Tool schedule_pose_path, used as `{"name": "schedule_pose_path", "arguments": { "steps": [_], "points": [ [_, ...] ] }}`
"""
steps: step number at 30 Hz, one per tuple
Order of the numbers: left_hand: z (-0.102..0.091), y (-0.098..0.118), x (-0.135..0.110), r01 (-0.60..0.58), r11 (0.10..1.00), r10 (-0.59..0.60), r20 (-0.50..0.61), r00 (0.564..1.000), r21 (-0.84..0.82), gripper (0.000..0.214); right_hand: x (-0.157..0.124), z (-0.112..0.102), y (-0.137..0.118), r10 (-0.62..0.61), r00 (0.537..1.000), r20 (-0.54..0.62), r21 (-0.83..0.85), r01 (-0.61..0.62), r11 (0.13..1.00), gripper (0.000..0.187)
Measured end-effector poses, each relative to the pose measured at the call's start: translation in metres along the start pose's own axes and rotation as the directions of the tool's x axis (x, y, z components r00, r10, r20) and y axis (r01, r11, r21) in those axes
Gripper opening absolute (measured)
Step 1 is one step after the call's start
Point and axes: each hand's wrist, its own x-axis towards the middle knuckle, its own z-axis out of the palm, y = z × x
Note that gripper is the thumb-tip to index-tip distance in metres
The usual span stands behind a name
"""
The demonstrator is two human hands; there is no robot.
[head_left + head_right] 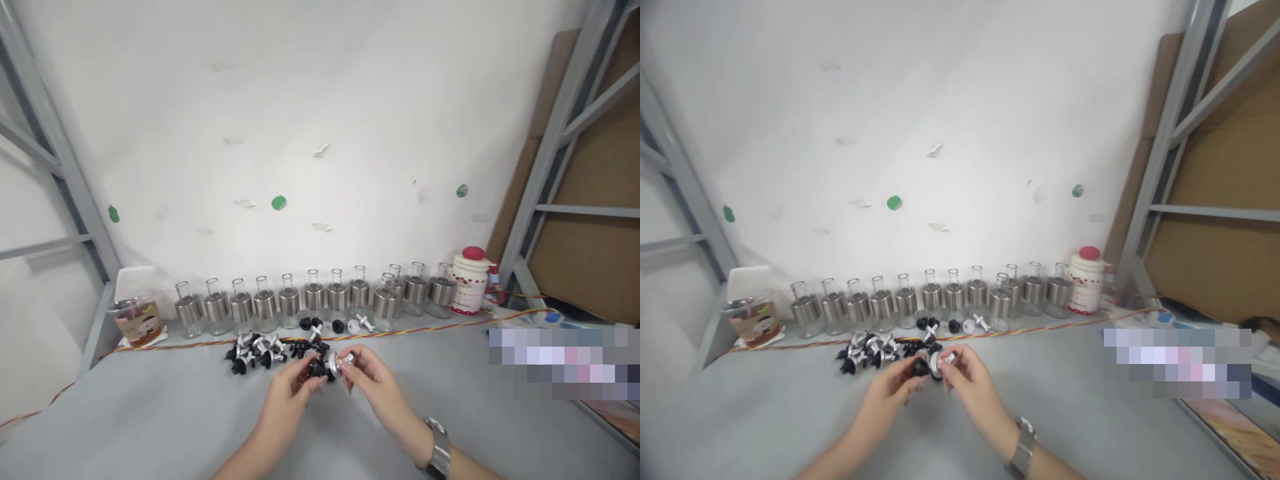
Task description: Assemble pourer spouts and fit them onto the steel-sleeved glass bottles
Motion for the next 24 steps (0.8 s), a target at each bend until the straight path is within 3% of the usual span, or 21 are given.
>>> {"name": "schedule_pose_path", "arguments": {
  "steps": [4, 10, 16, 20, 24],
  "points": [
    [-0.005, -0.002, 0.0, -0.115, 0.986, 0.113, 0.019, 0.993, 0.119, 0.04, 0.001, 0.0, 0.001, 0.026, 0.999, 0.033, 0.088, -0.029, 0.996, 0.025],
    [-0.005, -0.003, -0.003, -0.179, 0.98, 0.165, 0.14, 0.976, 0.092, 0.039, 0.001, -0.001, 0.001, 0.077, 0.997, -0.013, 0.177, -0.073, 0.982, 0.025],
    [0.0, -0.006, -0.003, -0.104, 0.993, 0.111, 0.141, 0.984, -0.054, 0.042, 0.001, -0.001, 0.001, 0.102, 0.995, 0.014, 0.253, -0.102, 0.962, 0.026],
    [0.002, -0.003, -0.001, 0.004, 0.98, 0.013, 0.079, 0.997, -0.198, 0.048, 0.002, -0.002, 0.008, 0.079, 0.992, 0.096, 0.197, -0.097, 0.975, 0.027],
    [0.004, -0.003, 0.0, 0.086, 0.973, -0.081, 0.03, 0.996, -0.215, 0.039, 0.001, -0.004, 0.011, 0.04, 0.988, 0.146, 0.124, -0.059, 0.99, 0.026]
  ]
}}
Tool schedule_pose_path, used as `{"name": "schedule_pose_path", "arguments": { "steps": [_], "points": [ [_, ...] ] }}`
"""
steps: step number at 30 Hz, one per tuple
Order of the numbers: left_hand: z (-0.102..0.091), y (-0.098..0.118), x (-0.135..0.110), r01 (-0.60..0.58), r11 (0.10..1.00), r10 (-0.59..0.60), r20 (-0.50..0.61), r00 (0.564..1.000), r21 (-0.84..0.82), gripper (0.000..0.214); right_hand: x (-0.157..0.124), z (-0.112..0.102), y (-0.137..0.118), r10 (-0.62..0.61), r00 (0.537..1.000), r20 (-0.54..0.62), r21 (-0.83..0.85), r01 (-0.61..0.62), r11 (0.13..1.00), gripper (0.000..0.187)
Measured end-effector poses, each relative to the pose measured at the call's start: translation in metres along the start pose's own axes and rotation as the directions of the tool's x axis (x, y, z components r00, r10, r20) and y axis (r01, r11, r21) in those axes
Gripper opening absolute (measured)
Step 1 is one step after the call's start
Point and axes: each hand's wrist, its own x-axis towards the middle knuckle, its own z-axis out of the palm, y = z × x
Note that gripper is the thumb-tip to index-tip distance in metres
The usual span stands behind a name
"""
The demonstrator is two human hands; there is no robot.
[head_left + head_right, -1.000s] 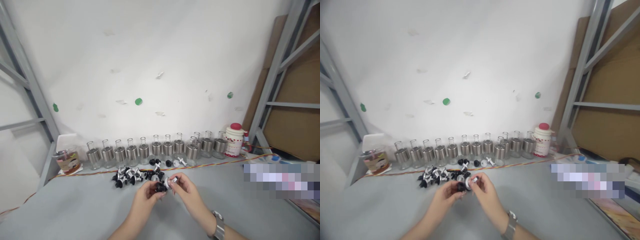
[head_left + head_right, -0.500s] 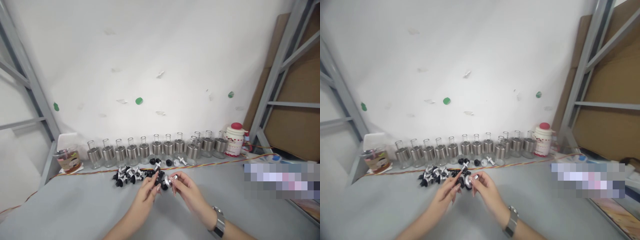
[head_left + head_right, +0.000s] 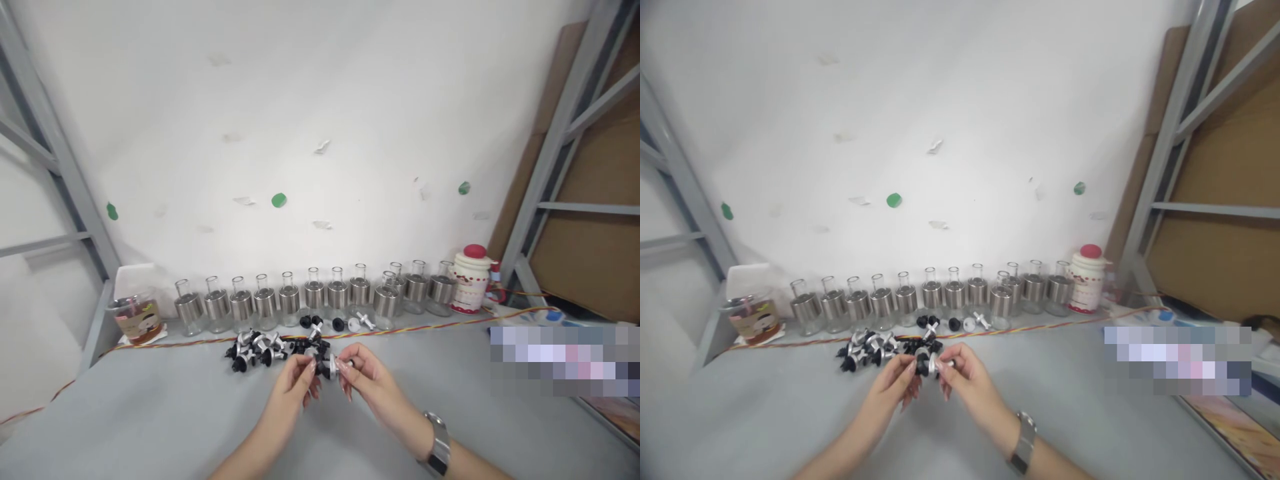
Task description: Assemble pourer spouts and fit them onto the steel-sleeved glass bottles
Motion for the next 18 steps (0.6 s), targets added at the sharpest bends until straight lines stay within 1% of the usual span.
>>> {"name": "schedule_pose_path", "arguments": {
  "steps": [4, 6, 9, 11, 13, 14, 16, 18],
  "points": [
    [0.004, -0.005, -0.001, 0.097, 0.995, -0.096, 0.021, 0.995, -0.028, 0.039, -0.006, 0.004, -0.006, -0.028, 0.995, 0.093, -0.099, 0.037, 0.994, 0.02],
    [0.007, -0.004, -0.003, 0.154, 0.987, -0.154, 0.011, 0.988, -0.048, 0.041, -0.01, 0.008, -0.008, -0.026, 0.991, 0.128, -0.142, 0.045, 0.989, 0.018],
    [0.01, 0.002, -0.007, 0.247, 0.969, -0.247, 0.028, 0.969, -0.008, 0.046, -0.015, 0.012, -0.011, -0.008, 0.989, 0.146, -0.239, 0.043, 0.97, 0.018],
    [0.011, 0.005, -0.009, 0.273, 0.961, -0.275, 0.038, 0.961, 0.033, 0.049, -0.017, 0.014, -0.011, -0.001, 0.991, 0.133, -0.337, 0.046, 0.941, 0.017],
    [0.011, 0.007, -0.01, 0.257, 0.965, -0.258, 0.023, 0.966, 0.054, 0.049, -0.018, 0.015, -0.013, -0.009, 0.994, 0.107, -0.463, 0.057, 0.885, 0.016],
    [0.01, 0.008, -0.01, 0.239, 0.969, -0.24, 0.011, 0.971, 0.056, 0.048, -0.018, 0.015, -0.013, -0.017, 0.995, 0.101, -0.533, 0.069, 0.843, 0.015],
    [0.01, 0.009, -0.01, 0.206, 0.977, -0.206, -0.001, 0.979, 0.056, 0.046, -0.018, 0.015, -0.014, -0.042, 0.993, 0.111, -0.659, 0.105, 0.744, 0.018],
    [0.011, 0.009, -0.01, 0.178, 0.983, -0.177, -0.013, 0.984, 0.051, 0.045, -0.019, 0.015, -0.015, -0.059, 0.989, 0.133, -0.734, 0.139, 0.665, 0.023]
  ]
}}
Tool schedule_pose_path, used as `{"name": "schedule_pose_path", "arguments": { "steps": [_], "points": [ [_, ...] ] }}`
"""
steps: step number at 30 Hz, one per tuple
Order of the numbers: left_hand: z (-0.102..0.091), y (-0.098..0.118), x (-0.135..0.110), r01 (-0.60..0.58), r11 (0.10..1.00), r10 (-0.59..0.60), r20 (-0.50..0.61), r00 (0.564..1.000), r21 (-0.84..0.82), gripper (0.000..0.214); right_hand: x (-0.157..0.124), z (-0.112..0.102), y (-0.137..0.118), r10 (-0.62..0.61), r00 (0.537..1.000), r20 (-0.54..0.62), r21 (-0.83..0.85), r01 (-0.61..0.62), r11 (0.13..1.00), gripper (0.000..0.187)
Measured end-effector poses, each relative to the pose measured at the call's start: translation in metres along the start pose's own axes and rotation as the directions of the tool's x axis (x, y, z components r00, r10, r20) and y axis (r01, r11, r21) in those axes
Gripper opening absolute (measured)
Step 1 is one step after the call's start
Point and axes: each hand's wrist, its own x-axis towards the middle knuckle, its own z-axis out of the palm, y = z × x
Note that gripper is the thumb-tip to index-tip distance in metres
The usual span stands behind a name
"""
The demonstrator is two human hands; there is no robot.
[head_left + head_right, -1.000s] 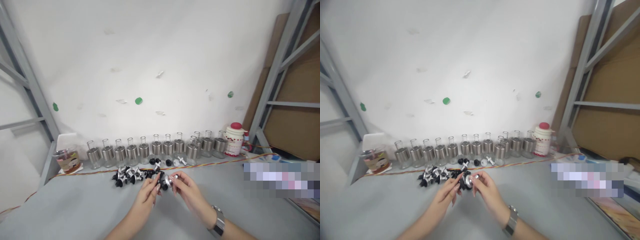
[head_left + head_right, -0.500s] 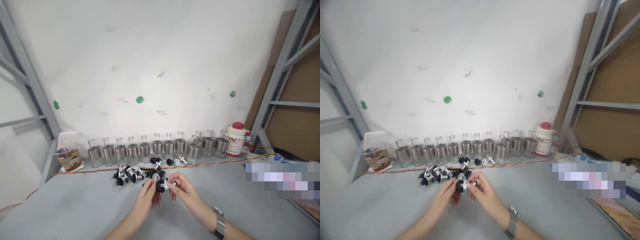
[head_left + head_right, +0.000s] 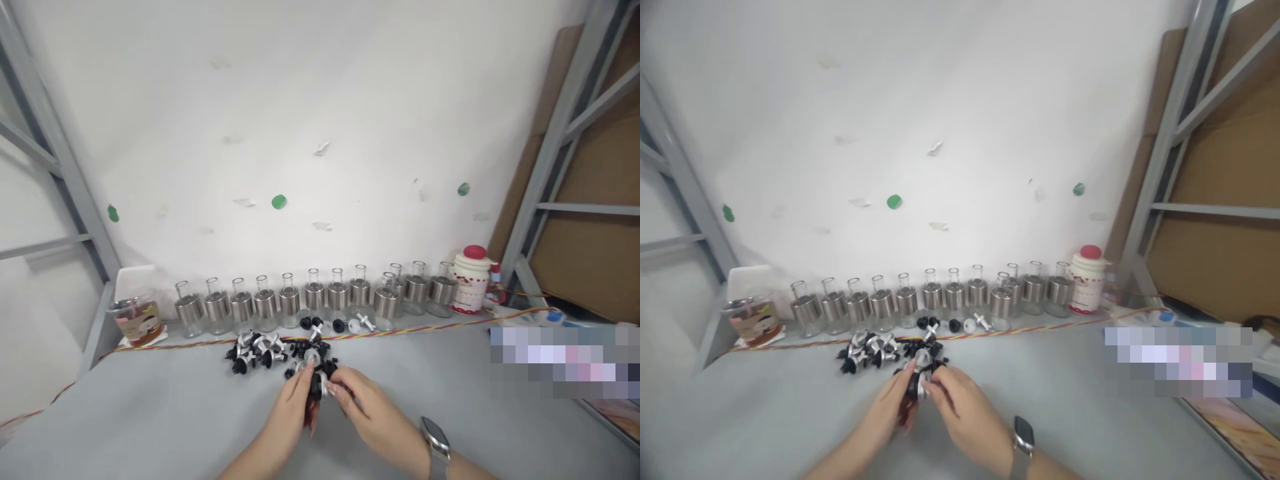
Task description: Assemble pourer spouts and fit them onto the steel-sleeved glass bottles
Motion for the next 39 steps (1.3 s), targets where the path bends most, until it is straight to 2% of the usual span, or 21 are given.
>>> {"name": "schedule_pose_path", "arguments": {
  "steps": [4, 8, 14, 20, 25, 30, 36, 39],
  "points": [
    [0.001, 0.0, 0.0, -0.023, 1.0, 0.024, -0.057, 0.998, 0.011, 0.044, -0.003, 0.001, 0.0, -0.013, 1.0, 0.024, -0.043, 0.014, 0.999, 0.022],
    [-0.001, -0.003, 0.001, -0.01, 1.0, 0.01, -0.066, 0.998, 0.013, 0.045, -0.005, 0.002, -0.002, -0.054, 0.997, 0.053, -0.022, 0.055, 0.998, 0.018],
    [-0.006, -0.006, -0.009, -0.171, 0.975, 0.189, -0.119, 0.975, 0.142, 0.04, -0.007, 0.001, -0.006, -0.157, 0.985, 0.071, -0.007, 0.158, 0.987, 0.015],
    [-0.007, 0.003, -0.021, -0.179, 0.975, 0.188, -0.061, 0.98, 0.132, 0.039, -0.01, -0.002, -0.014, -0.195, 0.975, 0.108, 0.05, 0.191, 0.98, 0.019],
    [-0.01, 0.013, -0.024, -0.249, 0.937, 0.25, 0.025, 0.968, 0.245, 0.037, -0.008, -0.001, -0.016, -0.16, 0.979, 0.126, 0.155, 0.14, 0.978, 0.02],
    [-0.012, 0.011, -0.024, -0.318, 0.886, 0.308, 0.084, 0.948, 0.338, 0.033, -0.009, 0.002, -0.012, -0.142, 0.982, 0.127, 0.161, 0.121, 0.979, 0.02],
    [-0.012, 0.008, -0.02, -0.318, 0.877, 0.31, 0.08, 0.947, 0.359, 0.034, -0.006, 0.003, -0.012, -0.154, 0.979, 0.132, 0.13, 0.137, 0.982, 0.024],
    [-0.006, 0.008, -0.016, -0.276, 0.912, 0.283, 0.023, 0.959, 0.304, 0.037, -0.004, 0.0, -0.01, -0.142, 0.985, 0.102, 0.05, 0.138, 0.989, 0.025]
  ]
}}
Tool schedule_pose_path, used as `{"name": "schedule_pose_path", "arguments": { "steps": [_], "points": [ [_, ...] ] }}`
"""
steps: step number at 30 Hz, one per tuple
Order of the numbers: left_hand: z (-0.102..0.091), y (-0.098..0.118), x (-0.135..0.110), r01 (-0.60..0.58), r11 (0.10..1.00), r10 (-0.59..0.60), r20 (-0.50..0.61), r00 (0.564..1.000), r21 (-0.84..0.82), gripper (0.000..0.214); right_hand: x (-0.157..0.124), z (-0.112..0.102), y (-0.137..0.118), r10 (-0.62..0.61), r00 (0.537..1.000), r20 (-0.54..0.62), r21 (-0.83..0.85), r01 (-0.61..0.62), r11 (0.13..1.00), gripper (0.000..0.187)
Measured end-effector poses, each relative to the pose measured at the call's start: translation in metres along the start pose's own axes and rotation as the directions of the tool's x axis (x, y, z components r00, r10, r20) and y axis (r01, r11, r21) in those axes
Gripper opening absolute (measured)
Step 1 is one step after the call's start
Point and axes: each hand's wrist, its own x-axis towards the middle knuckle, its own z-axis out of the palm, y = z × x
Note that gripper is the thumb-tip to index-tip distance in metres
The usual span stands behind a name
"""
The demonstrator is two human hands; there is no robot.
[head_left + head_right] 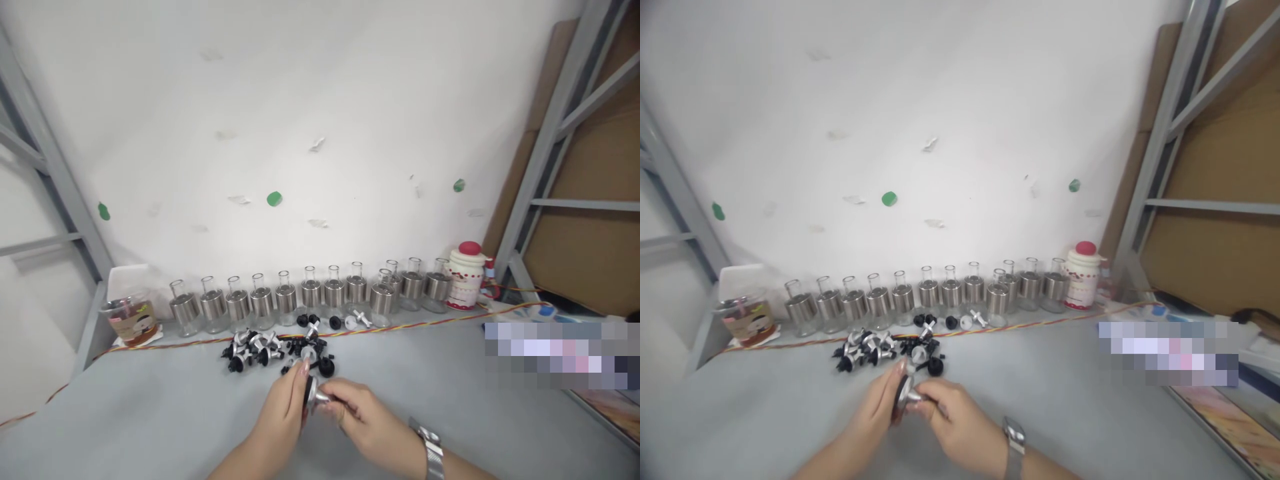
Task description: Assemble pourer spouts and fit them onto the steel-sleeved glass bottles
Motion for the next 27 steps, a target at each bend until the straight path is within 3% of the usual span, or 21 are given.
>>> {"name": "schedule_pose_path", "arguments": {
  "steps": [3, 7, 11, 15, 18, 21, 27],
  "points": [
    [0.007, -0.001, 0.005, 0.101, 0.991, -0.106, -0.051, 0.993, -0.083, 0.041, 0.001, -0.005, 0.004, -0.071, 0.997, -0.035, -0.196, 0.063, 0.979, 0.023],
    [0.012, -0.005, 0.011, 0.263, 0.946, -0.279, -0.065, 0.958, -0.191, 0.045, 0.001, -0.011, 0.008, -0.236, 0.972, 0.022, -0.485, 0.217, 0.847, 0.024],
    [0.012, -0.007, 0.013, 0.32, 0.919, -0.339, -0.048, 0.94, -0.232, 0.048, 0.001, -0.006, 0.012, -0.317, 0.948, 0.027, -0.609, 0.267, 0.747, 0.02],
    [0.014, -0.008, 0.01, 0.298, 0.93, -0.306, -0.005, 0.952, -0.213, 0.047, 0.0, 0.003, 0.02, -0.269, 0.963, -0.005, -0.576, 0.217, 0.788, 0.015],
    [0.015, -0.008, 0.005, 0.236, 0.958, -0.242, -0.022, 0.97, -0.162, 0.045, -0.002, 0.008, 0.026, -0.261, 0.965, -0.022, -0.533, 0.209, 0.82, 0.022],
    [0.015, -0.007, -0.002, 0.108, 0.993, -0.112, -0.087, 0.99, -0.052, 0.043, -0.004, 0.012, 0.025, -0.332, 0.94, -0.075, -0.5, 0.253, 0.829, 0.031],
    [0.014, -0.007, -0.015, -0.076, 0.993, 0.09, -0.165, 0.982, 0.093, 0.036, -0.01, 0.018, 0.007, -0.457, 0.867, -0.201, -0.511, 0.305, 0.804, 0.033]
  ]
}}
